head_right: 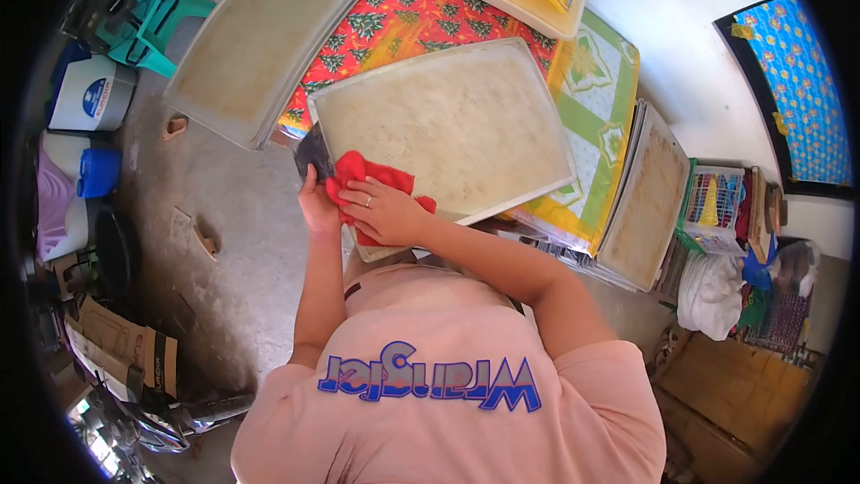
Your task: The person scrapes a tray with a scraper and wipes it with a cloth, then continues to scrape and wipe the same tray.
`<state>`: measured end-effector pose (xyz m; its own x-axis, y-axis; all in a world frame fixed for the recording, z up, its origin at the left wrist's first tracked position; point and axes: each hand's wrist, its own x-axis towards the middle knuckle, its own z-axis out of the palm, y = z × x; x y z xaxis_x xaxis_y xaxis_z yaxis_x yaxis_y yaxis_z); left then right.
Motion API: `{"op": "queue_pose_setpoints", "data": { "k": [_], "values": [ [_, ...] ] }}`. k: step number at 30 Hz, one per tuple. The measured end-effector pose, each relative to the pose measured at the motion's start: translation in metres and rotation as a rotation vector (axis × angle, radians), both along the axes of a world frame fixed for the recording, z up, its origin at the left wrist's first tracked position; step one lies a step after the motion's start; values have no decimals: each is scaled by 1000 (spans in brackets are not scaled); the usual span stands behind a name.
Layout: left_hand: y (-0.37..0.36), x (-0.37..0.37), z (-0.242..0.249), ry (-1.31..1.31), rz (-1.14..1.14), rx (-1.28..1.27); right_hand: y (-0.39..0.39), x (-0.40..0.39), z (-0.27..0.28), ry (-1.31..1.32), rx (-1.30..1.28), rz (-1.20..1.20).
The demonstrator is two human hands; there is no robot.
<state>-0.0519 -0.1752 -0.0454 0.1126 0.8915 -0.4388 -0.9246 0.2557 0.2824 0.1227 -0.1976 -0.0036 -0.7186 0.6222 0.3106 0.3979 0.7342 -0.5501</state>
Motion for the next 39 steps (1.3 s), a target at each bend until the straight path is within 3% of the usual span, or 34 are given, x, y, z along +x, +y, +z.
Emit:
{"op": "queue_pose_setpoints", "data": {
  "k": [3,4,7,11,14,17,22,25,27,29,31,33,34,38,39],
  "values": [
    [6,9,1,200,139,-17,-15,18,1,-25,-22,129],
    [8,13,6,381,186,-31,-19,23,2,-33,-33,162],
    [16,16,5,786,113,99,-34,38,2,-101,-51,228],
    [31,22,8,883,98,113,-52,70,0,-133,-52,173],
    [38,20,5,861,62,69,-59,122,4,-158,-46,-25],
    [42,19,13,876,3,83,-62,182,5,-181,62,-443],
    [52,17,13,953,-57,68,-33,277,8,-253,142,-937],
    [51,20,19,988,-69,40,-8,308,12,-350,72,-1208],
    [49,26,21,1001,-30,30,14,272,31,-155,130,-1223],
    [43,36,24,1014,43,28,28,208,48,-88,172,-1092],
    [44,36,11,1062,61,-22,28,133,56,-22,43,-881],
    [44,38,10,1118,47,-68,24,79,15,-54,152,-471],
    [45,38,16,1150,26,-89,11,56,6,-93,81,-441],
    [49,38,10,1275,70,-67,53,86,-19,-92,247,-680],
    [46,38,9,1256,75,-60,66,113,-20,-168,176,-798]
  ]
}}
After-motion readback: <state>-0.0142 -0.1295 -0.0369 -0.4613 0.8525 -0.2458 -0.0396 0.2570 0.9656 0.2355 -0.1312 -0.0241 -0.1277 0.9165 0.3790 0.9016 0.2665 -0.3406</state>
